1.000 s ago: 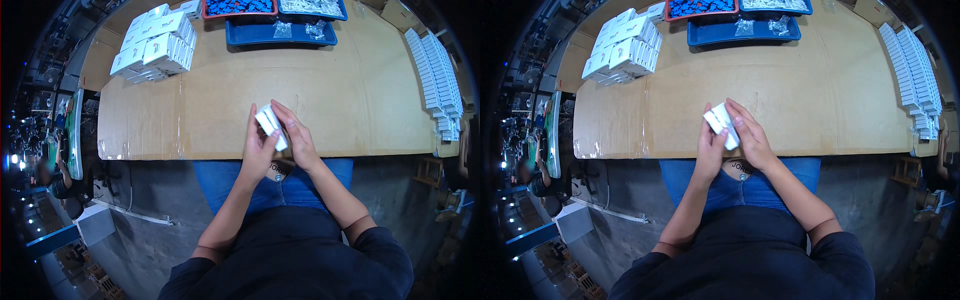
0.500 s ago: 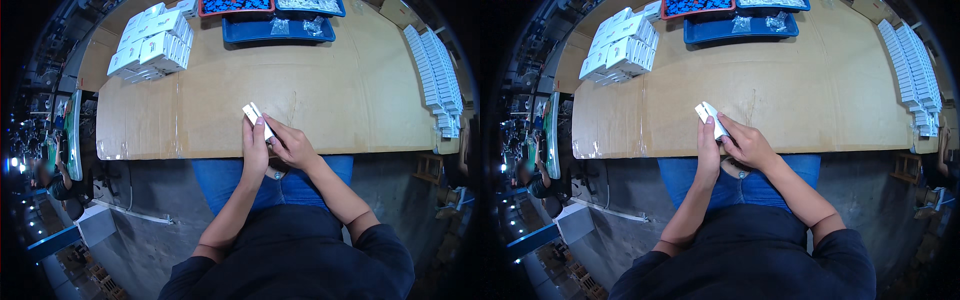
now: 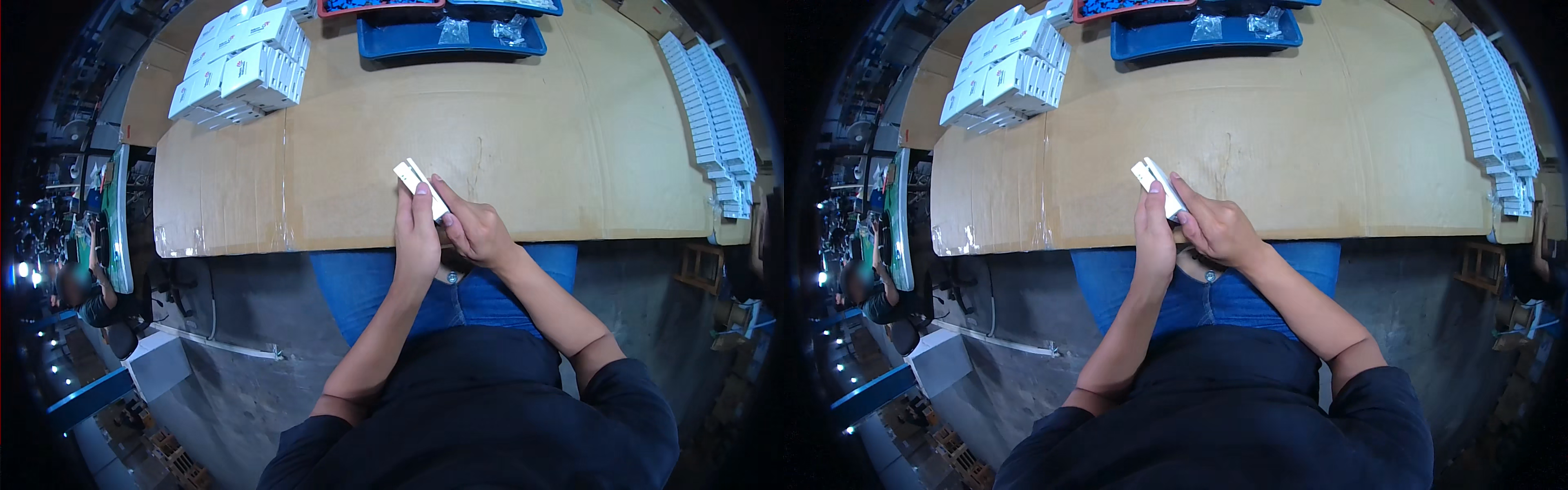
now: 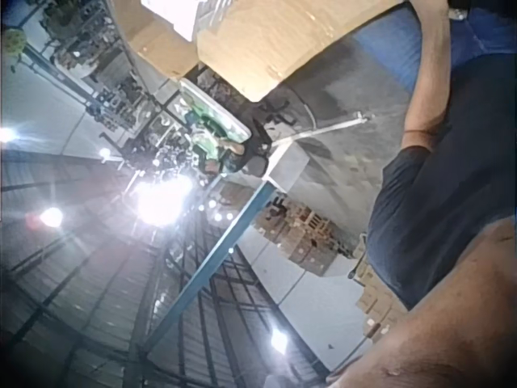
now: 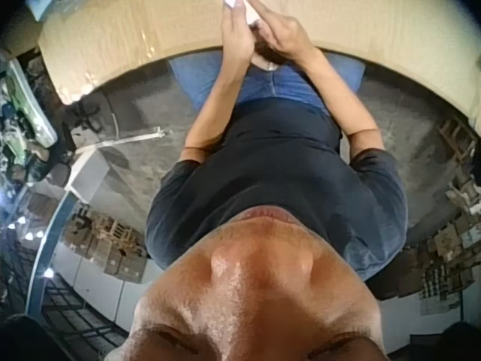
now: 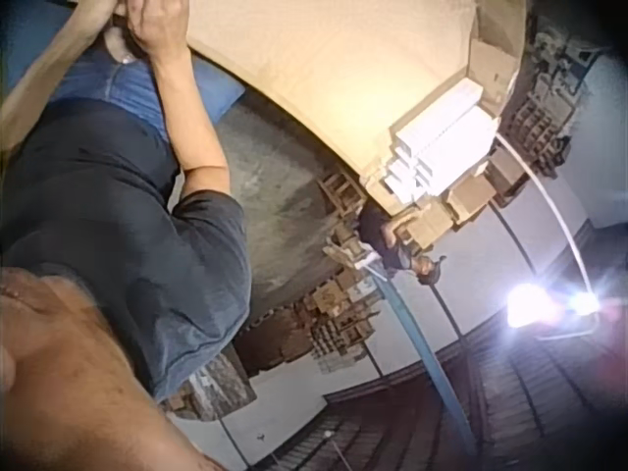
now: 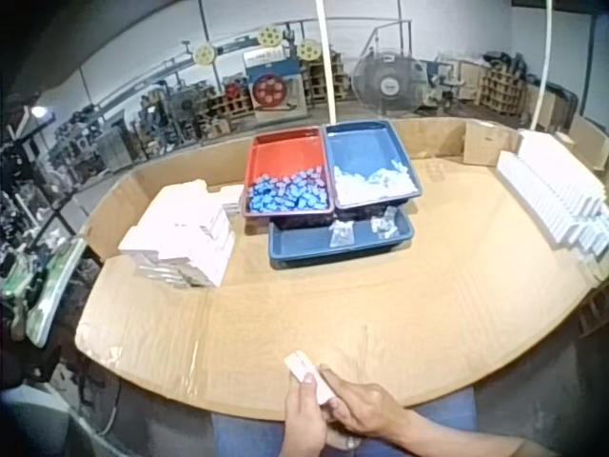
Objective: Packaging small parts into boxes and plastic bags at a workstation.
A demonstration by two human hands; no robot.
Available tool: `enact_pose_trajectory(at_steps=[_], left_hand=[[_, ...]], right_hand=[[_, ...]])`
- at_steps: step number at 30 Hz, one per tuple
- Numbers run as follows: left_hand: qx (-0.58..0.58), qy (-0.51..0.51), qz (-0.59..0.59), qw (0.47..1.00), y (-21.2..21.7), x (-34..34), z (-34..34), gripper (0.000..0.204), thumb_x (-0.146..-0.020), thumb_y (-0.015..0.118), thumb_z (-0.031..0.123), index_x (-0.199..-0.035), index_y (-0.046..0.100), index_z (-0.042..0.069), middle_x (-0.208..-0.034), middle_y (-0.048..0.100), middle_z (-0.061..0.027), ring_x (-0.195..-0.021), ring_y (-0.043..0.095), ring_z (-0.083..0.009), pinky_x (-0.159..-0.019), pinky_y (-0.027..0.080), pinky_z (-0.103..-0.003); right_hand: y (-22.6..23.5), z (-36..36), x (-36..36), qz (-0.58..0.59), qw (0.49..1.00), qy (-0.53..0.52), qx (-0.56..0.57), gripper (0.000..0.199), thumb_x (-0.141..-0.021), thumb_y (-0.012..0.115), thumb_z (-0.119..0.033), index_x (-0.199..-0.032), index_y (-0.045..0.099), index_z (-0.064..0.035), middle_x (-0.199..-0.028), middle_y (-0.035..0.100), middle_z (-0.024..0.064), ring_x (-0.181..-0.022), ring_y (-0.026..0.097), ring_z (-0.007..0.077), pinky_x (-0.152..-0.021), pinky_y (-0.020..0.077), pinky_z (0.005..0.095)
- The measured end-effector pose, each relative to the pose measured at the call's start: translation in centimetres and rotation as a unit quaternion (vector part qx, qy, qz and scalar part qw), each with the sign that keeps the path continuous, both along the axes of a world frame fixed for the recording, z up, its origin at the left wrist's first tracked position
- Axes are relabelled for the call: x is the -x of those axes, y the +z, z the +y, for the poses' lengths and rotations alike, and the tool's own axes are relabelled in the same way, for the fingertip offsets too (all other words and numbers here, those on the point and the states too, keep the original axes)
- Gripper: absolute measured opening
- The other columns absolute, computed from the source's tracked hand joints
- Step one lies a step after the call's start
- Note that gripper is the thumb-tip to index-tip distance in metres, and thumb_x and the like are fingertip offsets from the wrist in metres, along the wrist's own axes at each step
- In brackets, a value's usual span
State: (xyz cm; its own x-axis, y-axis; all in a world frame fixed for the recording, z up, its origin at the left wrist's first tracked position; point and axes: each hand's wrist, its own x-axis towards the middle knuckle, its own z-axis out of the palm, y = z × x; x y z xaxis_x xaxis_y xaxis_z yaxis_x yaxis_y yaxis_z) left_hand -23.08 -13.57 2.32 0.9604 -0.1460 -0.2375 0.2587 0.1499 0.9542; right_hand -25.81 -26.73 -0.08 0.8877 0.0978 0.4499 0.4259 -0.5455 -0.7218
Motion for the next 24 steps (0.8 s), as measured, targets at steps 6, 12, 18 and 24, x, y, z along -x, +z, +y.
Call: enact_pose_trajectory(at_steps=[6,12,18,24], left_hand=[[-0.016,-0.041,0.003,0.999,-0.2,-0.2,0.3,0.043,-0.115,0.040,0.031,-0.144,0.047,0.000,-0.110,0.061,-0.0089,-0.099,0.058,-0.0152,-0.090,0.049,-0.031],[-0.008,-0.032,0.007,0.999,-0.7,0.0,0.6,0.039,-0.115,0.040,0.030,-0.138,0.051,0.000,-0.106,0.062,-0.0080,-0.098,0.058,-0.0144,-0.088,0.049,-0.031],[0.031,-0.027,0.041,0.998,-1.0,-1.2,1.8,0.040,-0.113,0.041,0.033,-0.132,0.055,0.001,-0.107,0.063,-0.0061,-0.100,0.059,-0.0126,-0.089,0.049,-0.030],[0.055,-0.110,-0.035,0.992,0.6,-2.8,4.1,0.077,-0.094,0.052,0.003,-0.166,0.025,0.005,-0.133,0.055,-0.0123,-0.119,0.058,-0.0204,-0.106,0.047,-0.033]], right_hand=[[-0.6,0.1,0.5,-0.051,0.998,-0.026,0.024,0.046,-0.101,0.058,-0.008,-0.143,0.056,0.0085,-0.111,0.074,0.0252,-0.072,0.073,0.0328,-0.064,0.0599,0.0405],[-0.8,0.4,0.8,-0.037,0.998,-0.024,0.032,0.045,-0.102,0.057,-0.008,-0.143,0.056,0.0101,-0.115,0.074,0.0262,-0.072,0.074,0.0326,-0.064,0.0603,0.0401],[0.0,1.5,0.3,0.002,0.999,-0.010,-0.041,0.043,-0.104,0.056,-0.009,-0.144,0.057,0.0059,-0.137,0.065,0.0284,-0.099,0.075,0.0377,-0.086,0.0612,0.0409],[0.1,0.5,-1.0,0.211,0.929,-0.041,-0.300,0.041,-0.111,0.053,-0.021,-0.143,0.059,0.0039,-0.136,0.068,0.0189,-0.119,0.069,0.0262,-0.102,0.0537,0.0357]])
